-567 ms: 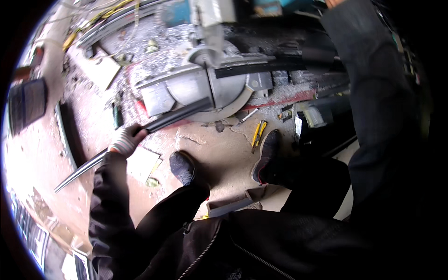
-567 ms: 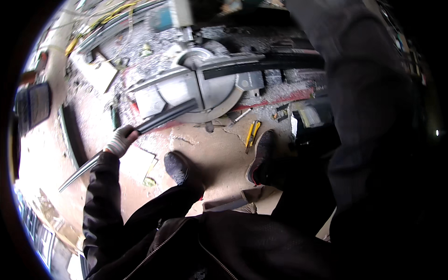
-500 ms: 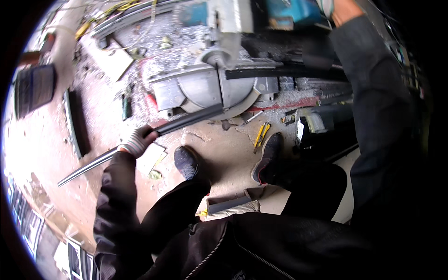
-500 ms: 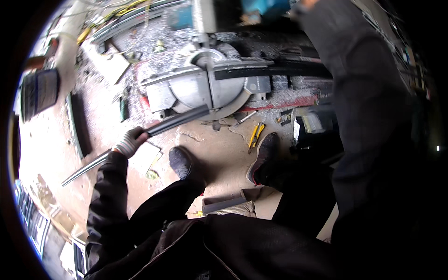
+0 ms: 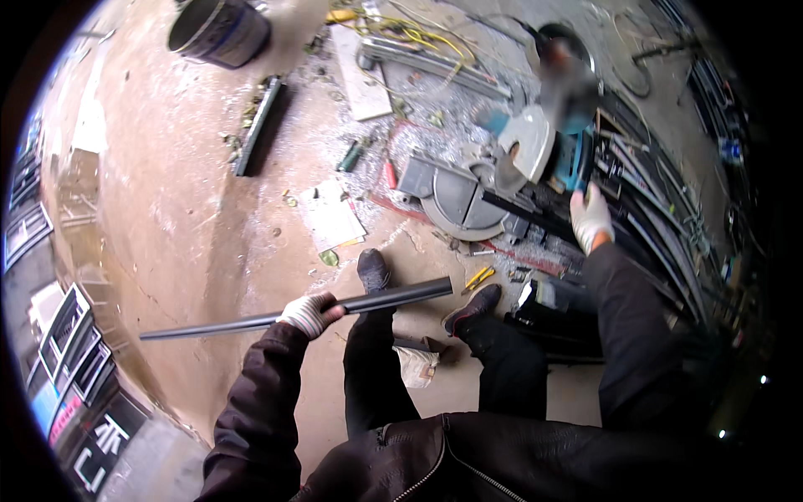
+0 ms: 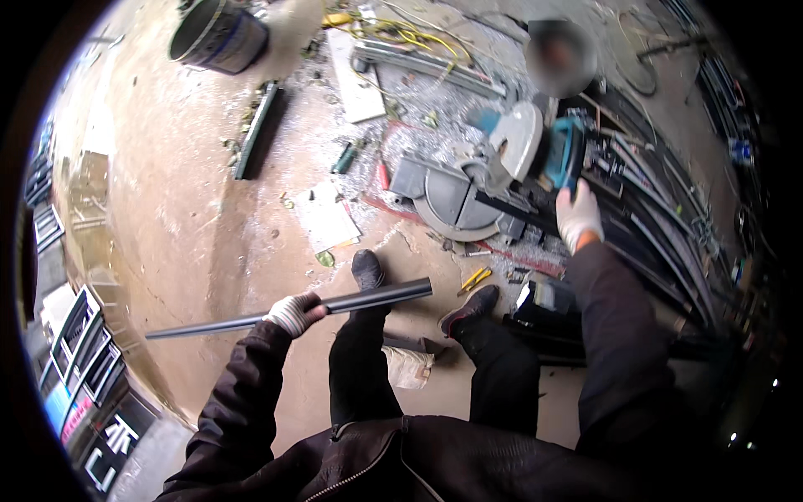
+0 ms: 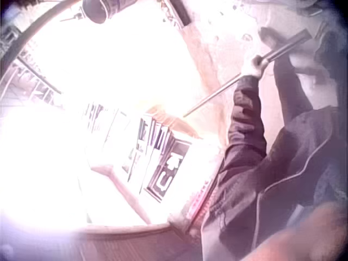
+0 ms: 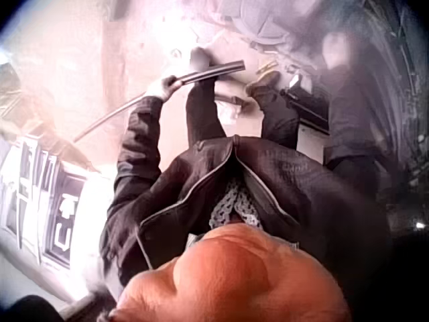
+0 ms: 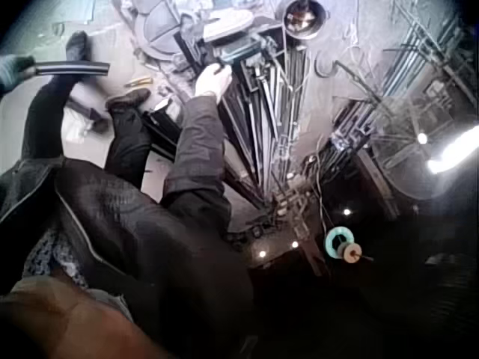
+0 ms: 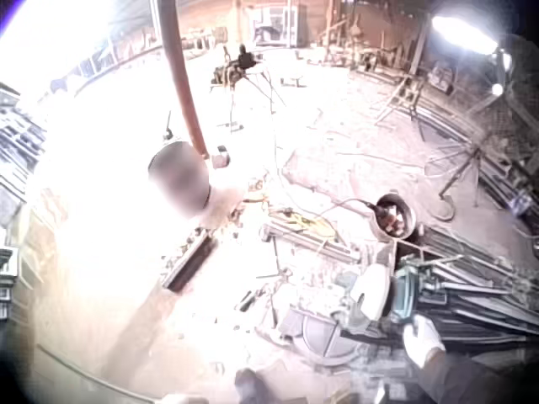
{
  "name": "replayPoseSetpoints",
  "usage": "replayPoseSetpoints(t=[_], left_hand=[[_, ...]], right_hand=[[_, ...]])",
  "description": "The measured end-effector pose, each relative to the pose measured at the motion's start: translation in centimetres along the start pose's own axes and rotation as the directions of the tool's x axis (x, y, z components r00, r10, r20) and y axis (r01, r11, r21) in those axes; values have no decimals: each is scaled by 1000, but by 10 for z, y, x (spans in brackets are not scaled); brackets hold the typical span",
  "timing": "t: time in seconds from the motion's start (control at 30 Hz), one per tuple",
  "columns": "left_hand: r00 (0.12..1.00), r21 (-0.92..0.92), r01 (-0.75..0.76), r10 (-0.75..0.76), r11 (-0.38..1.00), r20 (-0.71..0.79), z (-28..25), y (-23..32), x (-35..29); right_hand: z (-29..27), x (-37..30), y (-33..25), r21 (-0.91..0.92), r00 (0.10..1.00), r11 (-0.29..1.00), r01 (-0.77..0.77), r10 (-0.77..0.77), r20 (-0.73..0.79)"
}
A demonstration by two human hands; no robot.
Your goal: The person uses a miter saw to cut a long black metal frame into shorter pieces. They position the frame, operate the saw, and then carry the cut pieces to a nearby window frame to check fit. The person repeats this process for multiple pieces.
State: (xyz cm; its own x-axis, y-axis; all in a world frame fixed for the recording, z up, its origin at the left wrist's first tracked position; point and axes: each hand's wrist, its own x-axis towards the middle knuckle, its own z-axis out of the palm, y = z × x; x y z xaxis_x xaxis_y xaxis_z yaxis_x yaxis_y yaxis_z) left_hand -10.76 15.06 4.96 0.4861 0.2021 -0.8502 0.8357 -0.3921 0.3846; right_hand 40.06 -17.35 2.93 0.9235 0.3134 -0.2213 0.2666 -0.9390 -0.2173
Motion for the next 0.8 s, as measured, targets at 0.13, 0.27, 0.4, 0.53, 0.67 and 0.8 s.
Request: replayPoseSetpoints(t=[0.13,0.27,0.4,0.53,0.67,0.8], left_hand=[[997,-128,72,-75,989,-14,-12,-19,-78],[992,-336,98,-120,937,-44,-17,-51,-135],[985,-569,118,-169,814,-37,-53,-66,-190],[944,-718,109,-297,688,-141,-94,-86,-253],[912,-815,1,-335,579,-237,-119,-113,-281],[870,-886,-124,-380,447,-313,-126,-139,-308]], right_hand=[[-48,-101,-65,225,987,973,49,-82,139],[-96,-184,-178,630,907,768,-114,-178,381],[-212,-232,-373,668,804,743,41,-421,419],[-307,-249,-532,908,550,403,116,-787,280],[-391,-285,-638,994,298,-55,91,-951,-80],[-418,-297,-723,722,94,-290,629,-893,-440]])
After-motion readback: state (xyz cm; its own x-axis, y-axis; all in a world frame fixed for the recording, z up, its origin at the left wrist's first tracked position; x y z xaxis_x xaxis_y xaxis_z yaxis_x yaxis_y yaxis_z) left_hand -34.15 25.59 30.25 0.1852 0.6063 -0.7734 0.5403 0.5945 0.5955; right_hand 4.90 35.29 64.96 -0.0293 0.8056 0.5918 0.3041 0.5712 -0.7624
